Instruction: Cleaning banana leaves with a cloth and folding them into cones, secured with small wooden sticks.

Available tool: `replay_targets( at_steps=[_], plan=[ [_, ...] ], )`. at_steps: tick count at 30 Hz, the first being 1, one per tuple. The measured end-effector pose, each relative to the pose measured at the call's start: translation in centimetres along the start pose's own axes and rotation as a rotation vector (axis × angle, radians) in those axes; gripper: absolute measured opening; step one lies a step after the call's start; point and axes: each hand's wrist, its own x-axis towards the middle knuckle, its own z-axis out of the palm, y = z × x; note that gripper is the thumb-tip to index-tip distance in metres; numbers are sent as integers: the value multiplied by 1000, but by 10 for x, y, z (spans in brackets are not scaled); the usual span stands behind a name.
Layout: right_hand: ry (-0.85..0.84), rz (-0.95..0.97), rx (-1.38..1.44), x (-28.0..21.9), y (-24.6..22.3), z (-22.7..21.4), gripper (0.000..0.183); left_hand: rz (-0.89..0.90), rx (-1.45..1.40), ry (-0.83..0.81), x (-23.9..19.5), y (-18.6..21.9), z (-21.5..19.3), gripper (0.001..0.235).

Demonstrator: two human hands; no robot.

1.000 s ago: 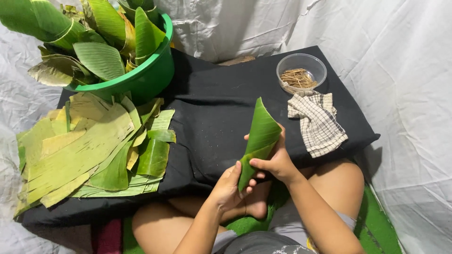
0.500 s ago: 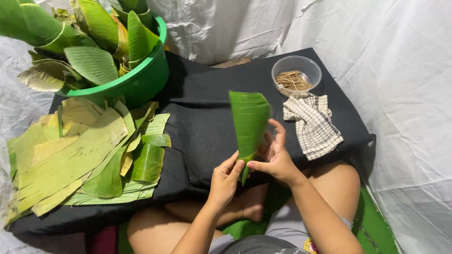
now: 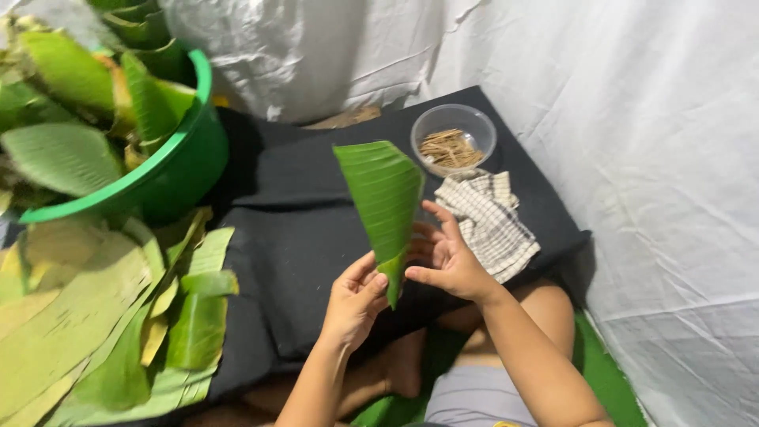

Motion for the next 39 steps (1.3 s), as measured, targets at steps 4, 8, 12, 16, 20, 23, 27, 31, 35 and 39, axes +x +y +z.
replay_targets(
  at_steps=[4,8,12,16,20,23,27,31,35,39],
  plan=[
    [33,3,-167,19,-29,-37,84,18,-50,44,30,4,25,56],
    [283,-9,-700,54,-55,-93,31,155,5,104,76,19,60,55],
    [448,44,-843,100,-59,-138,28,253,-29,124,143,14,80,55],
    [423,244,-1246,145,-56,-157,23,253,-67,140,200,-15,76,54],
    [264,431,-1516,175,-35,-182,15,213,6,159,207,-14,78,53],
    [179,509,-1554,181,-26,-191,15,192,34,178,202,-7,79,52],
    [103,618,-1541,183,-56,-152,37,149,42,179,199,-4,82,54],
    [82,644,-1565,183,-46,-147,53,133,43,167,200,-7,85,54],
    [132,547,-1512,181,-52,-149,37,134,53,178,198,-4,86,54],
    [235,563,-1325,178,-61,-162,34,153,60,187,196,1,88,54]
  ],
)
